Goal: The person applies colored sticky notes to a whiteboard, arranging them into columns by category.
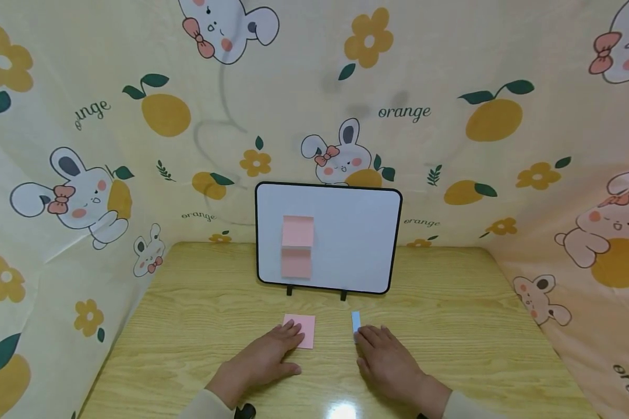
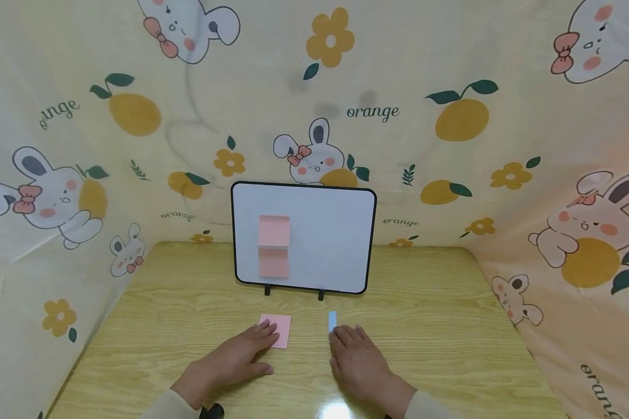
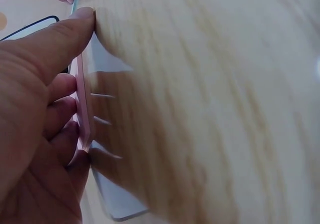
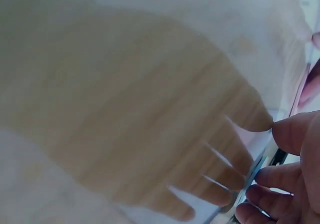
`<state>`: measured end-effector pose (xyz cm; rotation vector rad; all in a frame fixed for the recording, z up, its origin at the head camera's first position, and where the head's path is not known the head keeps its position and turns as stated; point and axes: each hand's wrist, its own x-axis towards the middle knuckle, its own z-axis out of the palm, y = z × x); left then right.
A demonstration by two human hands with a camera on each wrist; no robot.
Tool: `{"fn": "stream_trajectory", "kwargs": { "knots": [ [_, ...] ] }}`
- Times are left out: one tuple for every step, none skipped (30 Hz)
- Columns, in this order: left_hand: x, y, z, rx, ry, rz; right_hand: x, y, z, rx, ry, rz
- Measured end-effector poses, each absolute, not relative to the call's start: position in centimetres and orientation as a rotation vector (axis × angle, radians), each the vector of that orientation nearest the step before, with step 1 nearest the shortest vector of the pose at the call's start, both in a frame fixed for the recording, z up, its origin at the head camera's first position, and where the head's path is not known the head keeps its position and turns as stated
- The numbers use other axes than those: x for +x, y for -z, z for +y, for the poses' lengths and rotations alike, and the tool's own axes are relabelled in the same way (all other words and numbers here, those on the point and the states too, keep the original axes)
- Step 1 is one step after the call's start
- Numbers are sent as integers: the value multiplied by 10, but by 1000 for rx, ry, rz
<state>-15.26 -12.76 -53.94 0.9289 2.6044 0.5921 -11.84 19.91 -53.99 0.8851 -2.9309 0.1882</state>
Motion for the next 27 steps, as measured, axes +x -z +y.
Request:
{"fn": "stream_trajectory", "kwargs": {
  "knots": [
    [-153, 539, -128, 927, -593, 2604, -117, 541, 197, 900, -187, -2906],
    [-153, 539, -128, 925, -593, 2604, -117, 542, 194, 918, -186, -2879],
    [-153, 539, -128, 921, -593, 2603, -116, 544, 193, 940, -181, -2842],
    [-153, 540, -128, 917, -592, 2603, -116, 545, 191, 952, -181, -2814],
    [-153, 540, -128, 914, -590, 2605, -115, 546, 189, 961, -183, -2793],
    [-154, 540, -127, 912, -589, 2606, -114, 546, 188, 967, -187, -2778],
    [-154, 540, -127, 909, -586, 2607, -113, 546, 186, 970, -190, -2770],
    [-154, 540, -128, 910, -581, 2611, -113, 546, 185, 971, -191, -2769],
    [-154, 541, -128, 907, -582, 2613, -113, 546, 183, 968, -193, -2773],
    [-155, 541, -128, 906, -583, 2616, -112, 543, 182, 960, -201, -2792],
    [-155, 542, -128, 905, -584, 2619, -112, 543, 181, 957, -199, -2802],
    [-155, 542, -128, 902, -587, 2622, -112, 542, 180, 953, -198, -2813],
    [-155, 542, -128, 899, -591, 2625, -112, 542, 179, 948, -197, -2824],
    [-155, 542, -128, 899, -593, 2628, -113, 542, 179, 943, -196, -2833],
    [-155, 542, -128, 897, -596, 2629, -113, 541, 178, 939, -198, -2840],
    [-155, 541, -128, 899, -594, 2632, -113, 541, 178, 935, -199, -2845],
    [-155, 541, -128, 901, -592, 2634, -113, 541, 177, 933, -202, -2849],
    [-155, 541, -127, 903, -593, 2635, -113, 541, 177, 930, -205, -2851],
    [-155, 540, -127, 912, -593, 2638, -113, 542, 177, 931, -209, -2851],
    [-155, 539, -127, 920, -594, 2642, -113, 542, 177, 932, -212, -2851],
    [-155, 537, -126, 931, -596, 2646, -113, 542, 177, 932, -214, -2851],
    [-155, 536, -125, 945, -600, 2651, -113, 542, 177, 930, -214, -2850],
    [-156, 535, -123, 963, -603, 2655, -113, 542, 177, 929, -214, -2850],
    [-156, 534, -121, 986, -601, 2658, -113, 543, 177, 927, -214, -2852],
    [-158, 534, -119, 1012, -593, 2663, -112, 543, 177, 926, -218, -2857],
    [-159, 533, -117, 1034, -587, 2664, -112, 544, 177, 927, -219, -2857],
    [-160, 532, -113, 1064, -573, 2667, -112, 544, 176, 930, -219, -2855]
  ]
}}
